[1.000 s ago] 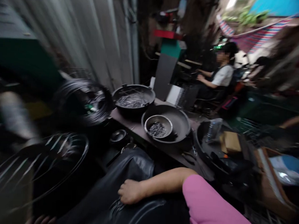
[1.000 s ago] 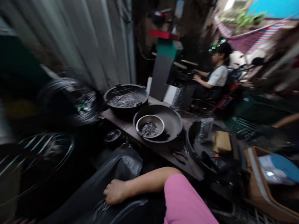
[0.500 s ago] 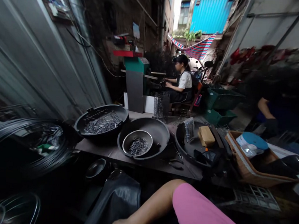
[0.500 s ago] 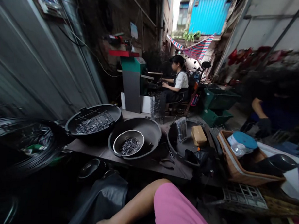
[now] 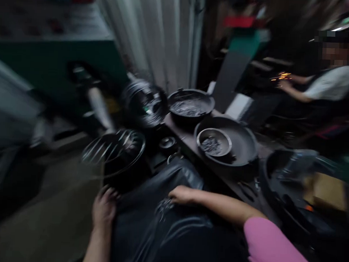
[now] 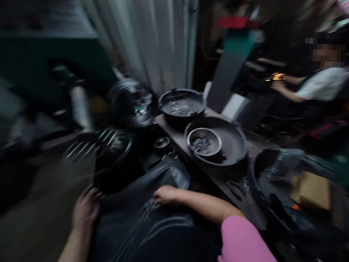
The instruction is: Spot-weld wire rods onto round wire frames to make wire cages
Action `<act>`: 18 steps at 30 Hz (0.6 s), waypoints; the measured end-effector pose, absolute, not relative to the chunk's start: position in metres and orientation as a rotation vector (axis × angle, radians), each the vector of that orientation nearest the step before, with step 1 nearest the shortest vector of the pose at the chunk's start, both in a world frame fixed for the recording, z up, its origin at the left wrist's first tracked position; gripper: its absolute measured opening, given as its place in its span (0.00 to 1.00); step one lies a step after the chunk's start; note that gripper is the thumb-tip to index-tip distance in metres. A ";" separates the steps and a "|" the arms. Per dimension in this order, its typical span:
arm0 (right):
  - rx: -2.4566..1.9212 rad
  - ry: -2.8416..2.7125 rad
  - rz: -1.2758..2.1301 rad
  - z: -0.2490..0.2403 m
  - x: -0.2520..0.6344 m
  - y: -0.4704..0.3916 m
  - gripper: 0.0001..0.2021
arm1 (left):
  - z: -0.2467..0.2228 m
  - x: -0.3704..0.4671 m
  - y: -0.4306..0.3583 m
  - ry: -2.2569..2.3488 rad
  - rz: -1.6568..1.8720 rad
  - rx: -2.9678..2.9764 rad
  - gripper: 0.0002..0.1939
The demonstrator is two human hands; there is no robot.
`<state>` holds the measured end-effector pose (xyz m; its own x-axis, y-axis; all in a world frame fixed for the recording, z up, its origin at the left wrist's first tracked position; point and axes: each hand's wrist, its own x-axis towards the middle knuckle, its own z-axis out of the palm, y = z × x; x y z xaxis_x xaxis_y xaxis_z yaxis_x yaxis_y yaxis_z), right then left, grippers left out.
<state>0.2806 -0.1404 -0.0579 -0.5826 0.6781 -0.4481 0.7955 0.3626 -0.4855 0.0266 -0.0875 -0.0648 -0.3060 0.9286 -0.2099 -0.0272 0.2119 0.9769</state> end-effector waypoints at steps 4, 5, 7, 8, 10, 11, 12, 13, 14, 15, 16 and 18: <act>1.373 2.416 -1.250 -0.063 0.288 -0.136 0.10 | -0.073 0.026 -0.125 1.426 1.066 0.927 0.26; 1.397 2.405 -1.314 -0.064 0.287 -0.138 0.10 | -0.073 0.034 -0.133 1.378 0.959 0.987 0.27; 1.426 2.402 -1.413 -0.067 0.285 -0.143 0.09 | -0.073 0.053 -0.148 1.288 0.759 1.125 0.28; 1.444 2.402 -1.450 -0.067 0.283 -0.145 0.09 | -0.073 0.062 -0.154 1.244 0.685 1.215 0.28; 1.486 2.401 -1.497 -0.069 0.281 -0.147 0.09 | -0.076 0.075 -0.165 1.170 0.592 1.441 0.27; 1.504 2.399 -1.509 -0.069 0.281 -0.147 0.08 | -0.078 0.079 -0.168 1.139 0.562 1.564 0.26; 1.516 2.397 -1.520 -0.070 0.281 -0.147 0.08 | -0.080 0.082 -0.171 1.117 0.533 1.678 0.25; 1.524 2.394 -1.532 -0.071 0.281 -0.147 0.08 | -0.082 0.083 -0.172 1.105 0.500 1.769 0.23; 1.526 2.389 -1.543 -0.072 0.281 -0.147 0.08 | -0.083 0.084 -0.174 1.107 0.462 1.834 0.21; 1.528 2.383 -1.551 -0.072 0.281 -0.148 0.08 | -0.084 0.085 -0.174 1.121 0.418 1.877 0.19; 1.529 2.376 -1.553 -0.073 0.282 -0.149 0.08 | -0.085 0.086 -0.175 1.149 0.371 1.900 0.18; 1.541 2.367 -1.548 -0.072 0.282 -0.150 0.09 | -0.085 0.087 -0.177 1.201 0.299 1.886 0.16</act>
